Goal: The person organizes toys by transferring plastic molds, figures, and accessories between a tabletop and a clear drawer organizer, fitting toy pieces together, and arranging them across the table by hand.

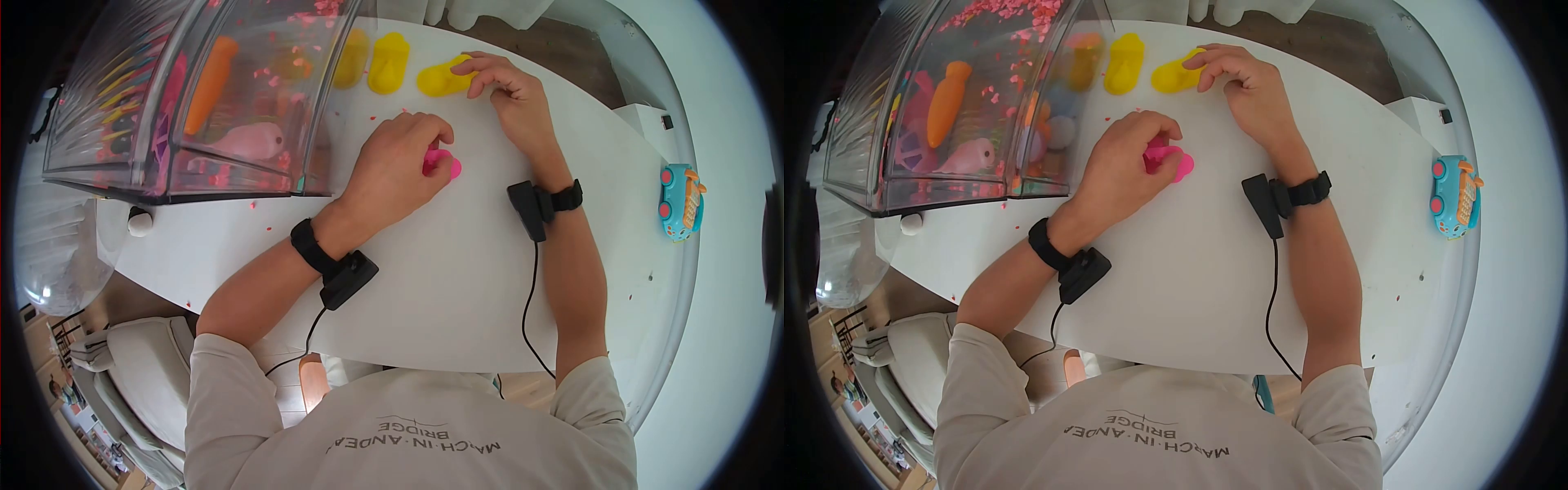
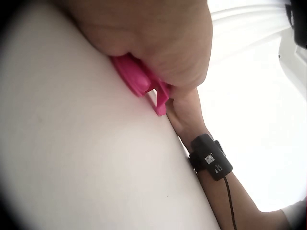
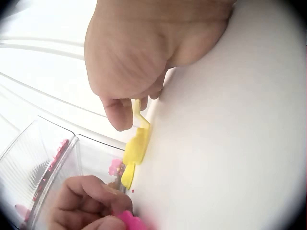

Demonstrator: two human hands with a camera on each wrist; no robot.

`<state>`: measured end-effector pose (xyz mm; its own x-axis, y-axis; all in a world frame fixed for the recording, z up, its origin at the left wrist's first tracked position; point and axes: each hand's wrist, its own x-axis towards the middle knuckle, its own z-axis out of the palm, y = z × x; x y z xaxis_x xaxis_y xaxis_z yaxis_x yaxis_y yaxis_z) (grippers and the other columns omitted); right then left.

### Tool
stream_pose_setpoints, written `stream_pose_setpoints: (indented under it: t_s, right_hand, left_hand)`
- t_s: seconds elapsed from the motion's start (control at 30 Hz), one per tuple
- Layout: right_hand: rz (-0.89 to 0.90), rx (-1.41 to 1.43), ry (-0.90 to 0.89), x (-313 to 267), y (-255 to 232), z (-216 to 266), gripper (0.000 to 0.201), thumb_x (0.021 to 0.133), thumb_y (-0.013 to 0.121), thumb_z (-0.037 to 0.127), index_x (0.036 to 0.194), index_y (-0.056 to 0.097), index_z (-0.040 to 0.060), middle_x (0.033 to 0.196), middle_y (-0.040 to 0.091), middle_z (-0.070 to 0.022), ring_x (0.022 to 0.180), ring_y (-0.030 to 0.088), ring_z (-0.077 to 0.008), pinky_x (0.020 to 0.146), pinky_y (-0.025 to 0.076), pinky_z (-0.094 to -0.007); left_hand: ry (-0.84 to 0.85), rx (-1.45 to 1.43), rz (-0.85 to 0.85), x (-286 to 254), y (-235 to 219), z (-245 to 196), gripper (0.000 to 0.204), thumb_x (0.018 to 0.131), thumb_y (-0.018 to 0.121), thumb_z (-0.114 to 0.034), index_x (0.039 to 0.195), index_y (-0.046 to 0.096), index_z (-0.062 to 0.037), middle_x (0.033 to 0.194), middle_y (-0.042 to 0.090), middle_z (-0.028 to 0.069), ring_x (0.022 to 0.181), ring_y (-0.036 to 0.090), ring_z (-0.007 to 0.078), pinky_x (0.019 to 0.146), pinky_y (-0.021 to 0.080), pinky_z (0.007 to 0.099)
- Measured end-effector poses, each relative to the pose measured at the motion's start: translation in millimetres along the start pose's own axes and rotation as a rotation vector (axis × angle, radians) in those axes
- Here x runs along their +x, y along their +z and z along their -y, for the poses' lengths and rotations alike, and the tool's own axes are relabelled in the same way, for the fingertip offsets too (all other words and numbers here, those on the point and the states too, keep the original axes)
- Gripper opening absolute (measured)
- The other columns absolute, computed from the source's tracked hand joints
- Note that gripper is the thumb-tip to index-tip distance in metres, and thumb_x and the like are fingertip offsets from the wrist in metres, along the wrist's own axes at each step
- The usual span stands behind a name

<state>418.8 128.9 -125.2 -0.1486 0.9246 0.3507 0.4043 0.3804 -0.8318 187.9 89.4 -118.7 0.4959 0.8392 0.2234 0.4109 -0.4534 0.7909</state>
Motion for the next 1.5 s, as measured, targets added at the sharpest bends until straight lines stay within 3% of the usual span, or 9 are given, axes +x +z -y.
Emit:
stream_pose_setpoints:
  t_s: [0.03, 0.17, 0.23, 0.33, 0.43, 0.67, 1.03, 1.33, 1.5]
  right_hand:
    - [0.016, -0.026, -0.050, 0.4, 0.2, 0.2, 0.032, 0.076, 0.047, -0.015, 0.091, 0.068, 0.0035, 0.117, 0.072, -0.0039, 0.116, 0.062, -0.0248, 0.104, 0.047, -0.0359]
    - [-0.151, -0.253, -0.139, 3.4, 11.9, 9.4, 0.026, 0.081, 0.055, -0.007, 0.096, 0.071, 0.0068, 0.119, 0.070, -0.0022, 0.117, 0.059, -0.0269, 0.105, 0.046, -0.0389]
    - [-0.199, -0.547, -0.242, 4.0, 20.2, 20.1, 0.019, 0.084, 0.069, 0.006, 0.102, 0.073, 0.0116, 0.118, 0.068, -0.0009, 0.111, 0.058, -0.0267, 0.100, 0.047, -0.0390]
    - [-0.079, -0.623, -0.219, 1.4, 34.5, 23.6, 0.025, 0.082, 0.079, 0.020, 0.106, 0.074, 0.0148, 0.112, 0.068, 0.0001, 0.106, 0.057, -0.0256, 0.094, 0.047, -0.0383]
    - [-0.044, -0.666, -0.288, 5.7, 36.8, 17.9, 0.028, 0.080, 0.080, 0.019, 0.108, 0.074, 0.0147, 0.113, 0.069, 0.0014, 0.107, 0.058, -0.0240, 0.093, 0.047, -0.0376]
    - [0.011, -0.610, -0.399, 6.6, 37.3, 18.2, 0.030, 0.081, 0.079, 0.013, 0.110, 0.072, 0.0130, 0.115, 0.070, 0.0009, 0.105, 0.061, -0.0218, 0.091, 0.048, -0.0372]
    - [0.052, -0.388, -0.164, 4.6, 40.9, 21.1, 0.029, 0.084, 0.078, 0.012, 0.111, 0.069, 0.0080, 0.115, 0.066, -0.0060, 0.101, 0.065, -0.0282, 0.085, 0.054, -0.0397]
    - [0.033, -0.455, -0.271, 6.7, 41.1, 17.8, 0.029, 0.085, 0.078, 0.013, 0.113, 0.070, 0.0086, 0.116, 0.066, -0.0058, 0.097, 0.066, -0.0283, 0.082, 0.055, -0.0389]
    - [0.036, -0.417, -0.202, 6.5, 41.4, 15.5, 0.028, 0.086, 0.077, 0.014, 0.113, 0.071, 0.0096, 0.116, 0.066, -0.0054, 0.099, 0.066, -0.0279, 0.083, 0.055, -0.0387]
  left_hand:
    - [0.095, 0.056, -0.016, 0.4, 0.5, 1.5, 0.025, 0.083, 0.077, -0.007, 0.103, 0.061, -0.0048, 0.088, 0.063, 0.0092, 0.074, 0.062, 0.0219, 0.070, 0.053, 0.0339]
    - [0.092, 0.039, -0.015, 0.7, 1.1, 2.1, 0.019, 0.082, 0.077, -0.006, 0.093, 0.062, -0.0040, 0.084, 0.063, 0.0094, 0.072, 0.060, 0.0238, 0.071, 0.052, 0.0355]
    - [0.116, 0.048, -0.016, 1.1, 0.3, 1.3, 0.017, 0.081, 0.077, -0.006, 0.090, 0.062, -0.0045, 0.080, 0.062, 0.0084, 0.073, 0.059, 0.0251, 0.075, 0.051, 0.0370]
    - [0.172, 0.033, -0.038, 1.2, 2.5, 5.4, 0.018, 0.080, 0.078, -0.006, 0.088, 0.062, -0.0051, 0.079, 0.062, 0.0074, 0.074, 0.059, 0.0258, 0.076, 0.050, 0.0379]
    - [0.170, 0.030, -0.041, 0.6, 2.7, 6.4, 0.017, 0.080, 0.078, -0.006, 0.087, 0.062, -0.0055, 0.079, 0.062, 0.0069, 0.073, 0.058, 0.0259, 0.075, 0.049, 0.0381]
    - [0.160, 0.027, -0.035, 0.9, 2.1, 4.4, 0.017, 0.079, 0.077, -0.005, 0.085, 0.061, -0.0058, 0.077, 0.060, 0.0071, 0.072, 0.057, 0.0269, 0.075, 0.048, 0.0391]
    - [0.189, 0.039, -0.055, 0.8, 4.0, 7.2, 0.016, 0.078, 0.075, -0.003, 0.084, 0.061, -0.0064, 0.075, 0.060, 0.0066, 0.074, 0.057, 0.0264, 0.071, 0.048, 0.0389]
    - [0.198, 0.032, -0.064, 0.7, 4.9, 7.2, 0.017, 0.077, 0.076, -0.003, 0.084, 0.061, -0.0064, 0.077, 0.060, 0.0063, 0.074, 0.057, 0.0257, 0.069, 0.048, 0.0384]
    - [0.209, 0.031, -0.072, 0.9, 4.7, 5.8, 0.017, 0.077, 0.075, -0.003, 0.084, 0.060, -0.0064, 0.077, 0.060, 0.0067, 0.072, 0.057, 0.0267, 0.071, 0.048, 0.0387]
